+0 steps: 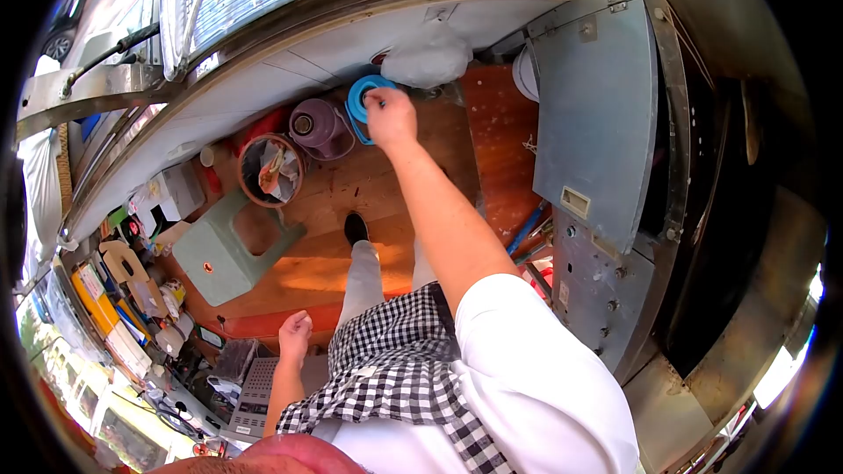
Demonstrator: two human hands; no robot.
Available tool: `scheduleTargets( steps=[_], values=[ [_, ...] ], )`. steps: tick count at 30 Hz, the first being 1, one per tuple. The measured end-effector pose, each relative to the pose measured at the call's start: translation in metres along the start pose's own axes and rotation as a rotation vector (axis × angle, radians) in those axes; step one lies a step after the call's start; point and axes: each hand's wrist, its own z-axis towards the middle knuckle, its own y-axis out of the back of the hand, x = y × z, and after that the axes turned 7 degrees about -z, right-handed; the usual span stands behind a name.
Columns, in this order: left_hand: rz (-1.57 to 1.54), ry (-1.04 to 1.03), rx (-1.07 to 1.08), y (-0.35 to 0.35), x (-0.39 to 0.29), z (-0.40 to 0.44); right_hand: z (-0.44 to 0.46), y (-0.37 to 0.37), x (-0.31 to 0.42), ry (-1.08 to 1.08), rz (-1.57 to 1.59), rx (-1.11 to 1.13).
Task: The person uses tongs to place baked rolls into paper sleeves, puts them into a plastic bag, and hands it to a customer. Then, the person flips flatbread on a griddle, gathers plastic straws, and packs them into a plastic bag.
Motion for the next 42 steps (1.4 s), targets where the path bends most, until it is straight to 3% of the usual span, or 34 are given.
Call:
scheduleTargets(
  steps=[4,10,16,19,26,28,38,42],
  values=[
    [0.034,0.037,-0.019,-0.022,-0.005,-0.012,0.061,0.053,-0.033,-0.152,-0.064,-0.165],
    [0.030,0.069,-0.031,-0.036,-0.004,-0.020,0.125,0.066,-0.073,-0.111,-0.131,-0.352],
    [0.054,0.040,-0.043,-0.047,-0.027,-0.025,0.146,0.064,-0.067,-0.090,-0.131,-0.064],
    [0.084,0.038,-0.048,-0.049,-0.033,-0.022,0.147,0.064,-0.071,-0.079,-0.068,-0.056],
    [0.151,-0.017,-0.031,-0.063,-0.054,-0.022,0.117,0.113,-0.032,-0.189,0.673,-0.144],
    [0.201,-0.084,0.002,-0.072,-0.075,-0.025,0.109,0.129,-0.030,-0.209,0.741,-0.130],
    [0.292,-0.325,0.156,-0.141,-0.178,-0.016,0.034,0.167,-0.047,-0.421,0.685,-0.073],
    [0.314,-0.446,0.228,-0.171,-0.210,-0.018,0.004,0.181,-0.044,-0.392,0.702,-0.115]
  ],
)
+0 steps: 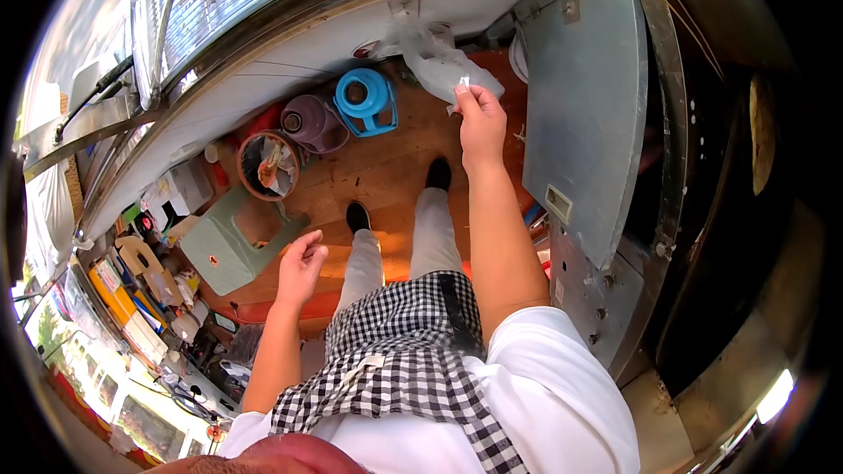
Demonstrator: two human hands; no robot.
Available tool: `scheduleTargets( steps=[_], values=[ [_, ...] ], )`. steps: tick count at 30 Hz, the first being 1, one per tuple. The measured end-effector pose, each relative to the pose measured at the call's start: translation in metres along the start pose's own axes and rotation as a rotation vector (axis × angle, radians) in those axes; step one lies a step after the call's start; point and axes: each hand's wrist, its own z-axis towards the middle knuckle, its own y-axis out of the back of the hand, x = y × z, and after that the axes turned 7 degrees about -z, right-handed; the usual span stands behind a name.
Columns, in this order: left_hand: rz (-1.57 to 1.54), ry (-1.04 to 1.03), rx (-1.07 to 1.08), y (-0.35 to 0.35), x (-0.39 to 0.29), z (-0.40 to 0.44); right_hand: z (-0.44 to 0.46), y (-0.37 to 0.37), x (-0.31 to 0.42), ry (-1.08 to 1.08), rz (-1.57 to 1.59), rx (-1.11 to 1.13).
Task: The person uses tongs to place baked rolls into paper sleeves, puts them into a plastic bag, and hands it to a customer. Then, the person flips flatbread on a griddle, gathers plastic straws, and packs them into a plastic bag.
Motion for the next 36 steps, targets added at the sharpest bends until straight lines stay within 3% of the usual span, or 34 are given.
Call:
scheduleTargets(
  steps=[11,13,15,16,18,20,23,29,36],
  values=[
    [-0.073,-0.285,-0.001,-0.056,-0.113,0.114,-0.076,0.019,0.051,0.144,0.019,0.148],
    [-0.162,-0.345,-0.043,-0.075,-0.123,0.152,-0.088,0.020,0.052,0.126,0.071,0.190],
    [0.082,-0.439,-0.242,-0.090,-0.131,0.181,-0.101,0.022,0.051,0.096,0.099,0.229],
    [0.079,-0.427,-0.310,-0.099,-0.137,0.188,-0.107,0.024,0.051,0.078,0.104,0.249],
    [-0.013,-0.293,-0.205,-0.101,-0.142,0.198,-0.118,0.026,0.053,0.080,0.095,0.283],
    [-0.080,-0.144,-0.106,-0.100,-0.142,0.192,-0.125,0.033,0.052,0.083,0.066,0.299],
    [-0.110,-0.102,-0.162,-0.096,-0.140,0.169,-0.129,0.044,0.052,0.090,0.026,0.273],
    [0.088,-0.157,-0.128,-0.060,-0.095,0.131,-0.145,0.064,0.061,0.060,0.033,0.209],
    [0.046,-0.101,0.040,-0.020,-0.129,0.044,-0.181,0.067,0.066,0.103,-0.049,0.148]
  ],
)
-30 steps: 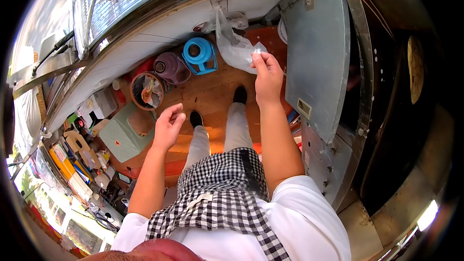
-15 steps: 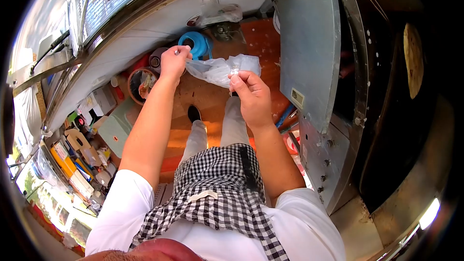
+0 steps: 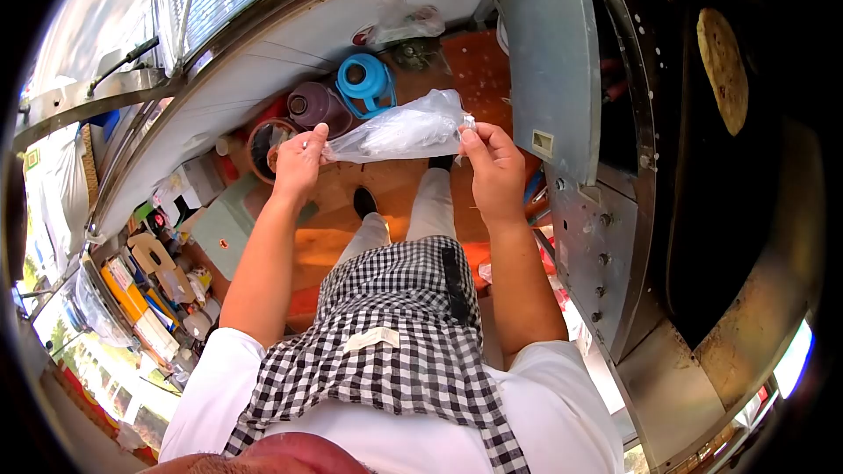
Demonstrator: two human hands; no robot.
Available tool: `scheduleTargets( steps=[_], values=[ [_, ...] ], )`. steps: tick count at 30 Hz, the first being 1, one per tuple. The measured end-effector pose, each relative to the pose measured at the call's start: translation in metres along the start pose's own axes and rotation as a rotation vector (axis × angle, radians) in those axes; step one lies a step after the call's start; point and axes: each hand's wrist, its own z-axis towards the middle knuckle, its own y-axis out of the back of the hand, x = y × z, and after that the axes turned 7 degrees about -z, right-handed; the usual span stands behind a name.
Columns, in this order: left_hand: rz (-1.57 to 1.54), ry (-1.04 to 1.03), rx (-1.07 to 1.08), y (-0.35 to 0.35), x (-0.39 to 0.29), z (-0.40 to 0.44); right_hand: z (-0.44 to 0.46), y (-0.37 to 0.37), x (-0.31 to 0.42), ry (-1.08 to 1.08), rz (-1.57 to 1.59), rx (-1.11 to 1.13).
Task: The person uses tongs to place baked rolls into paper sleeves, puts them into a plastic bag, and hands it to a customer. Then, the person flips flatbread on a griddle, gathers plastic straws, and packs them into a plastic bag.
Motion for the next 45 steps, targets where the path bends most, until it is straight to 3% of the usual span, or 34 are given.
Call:
scheduleTargets(
  steps=[5,10,13,17,29,30,33,34,37,41,45],
  values=[
    [-0.346,0.025,0.057,0.024,0.020,-0.030,-0.033,-0.015,0.003,0.002,-0.037,-0.018],
    [-0.774,0.093,0.077,0.052,-0.016,-0.094,-0.068,-0.033,0.006,0.020,-0.110,-0.005],
    [-0.823,0.060,0.263,0.085,-0.003,-0.109,-0.087,-0.044,0.007,0.028,-0.108,0.002],
    [-0.876,0.007,0.336,0.107,-0.008,-0.139,-0.109,-0.053,0.009,-0.019,-0.160,-0.011],
    [-0.986,-0.117,0.400,0.132,-0.021,-0.202,-0.121,-0.062,0.018,0.119,-0.442,-0.048],
    [-0.973,-0.129,0.399,0.133,-0.023,-0.205,-0.120,-0.065,0.020,0.185,-0.484,-0.061],
    [-0.949,-0.167,0.375,0.135,-0.028,-0.214,-0.123,-0.078,0.042,0.741,-0.864,-0.203],
    [-0.943,-0.179,0.363,0.135,-0.029,-0.215,-0.127,-0.089,0.055,0.847,-0.789,-0.230],
    [-0.957,-0.206,0.375,0.136,-0.028,-0.217,-0.136,-0.108,0.073,0.841,-0.566,0.041],
    [-0.953,-0.206,0.367,0.135,-0.026,-0.219,-0.130,-0.137,0.068,0.858,-0.588,0.422],
    [-0.957,-0.176,0.366,0.132,-0.024,-0.227,-0.120,-0.155,0.045,0.595,-0.898,0.601]
  ],
)
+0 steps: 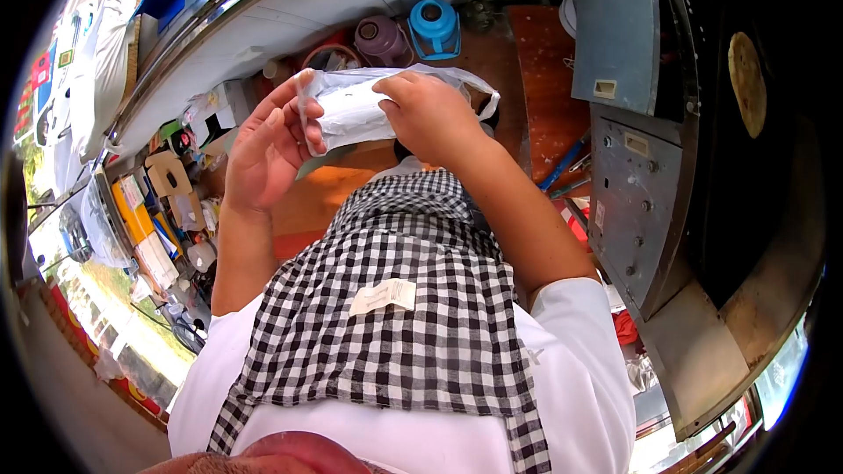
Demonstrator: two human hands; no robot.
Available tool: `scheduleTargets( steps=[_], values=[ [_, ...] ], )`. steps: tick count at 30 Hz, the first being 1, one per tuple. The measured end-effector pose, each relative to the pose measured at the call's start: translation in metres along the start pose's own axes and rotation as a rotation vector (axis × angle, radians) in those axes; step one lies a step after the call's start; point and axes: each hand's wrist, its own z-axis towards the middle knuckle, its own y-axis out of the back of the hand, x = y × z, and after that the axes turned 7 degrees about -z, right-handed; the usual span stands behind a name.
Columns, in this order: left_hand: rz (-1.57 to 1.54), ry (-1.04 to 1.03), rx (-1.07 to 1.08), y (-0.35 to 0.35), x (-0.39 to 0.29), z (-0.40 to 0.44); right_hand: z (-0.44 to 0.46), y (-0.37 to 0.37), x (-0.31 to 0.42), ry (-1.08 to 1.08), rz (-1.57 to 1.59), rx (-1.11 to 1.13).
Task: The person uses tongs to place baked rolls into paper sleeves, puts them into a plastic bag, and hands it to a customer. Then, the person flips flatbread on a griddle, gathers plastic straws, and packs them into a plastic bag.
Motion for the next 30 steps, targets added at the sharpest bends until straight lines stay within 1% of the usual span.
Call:
scheduleTargets(
  steps=[3,6,9,12,15,18,21,24,27,30],
  values=[
    [-0.009,-0.001,-0.002,-0.003,0.002,-0.003,0.013,-0.018,-0.015,-0.120,-0.124,0.211],
    [-0.030,-0.011,0.008,-0.004,0.003,-0.005,0.022,-0.026,-0.018,-0.092,-0.283,0.280],
    [-0.055,-0.028,0.028,-0.003,0.002,-0.007,0.025,-0.047,-0.033,-0.040,-0.377,0.211],
    [-0.054,-0.048,0.023,0.000,-0.001,-0.008,0.028,-0.045,-0.031,-0.178,-0.348,0.393],
    [-0.051,-0.058,0.011,0.006,-0.004,-0.010,0.028,-0.040,-0.028,-0.133,-0.380,0.394],
    [-0.049,-0.059,0.007,0.008,-0.005,-0.012,0.022,-0.047,-0.034,-0.070,-0.323,0.279],
    [-0.046,-0.061,0.008,0.010,-0.006,-0.013,0.018,-0.041,-0.027,-0.148,-0.196,0.308],
    [-0.058,-0.074,0.018,0.014,-0.007,-0.014,0.013,-0.035,-0.022,-0.150,-0.120,0.274],
    [-0.058,-0.080,0.022,0.014,-0.008,-0.016,0.010,-0.025,-0.014,-0.232,-0.066,0.327],
    [-0.056,-0.078,0.019,0.012,-0.008,-0.016,0.007,-0.026,-0.020,-0.213,-0.067,0.283]
  ],
)
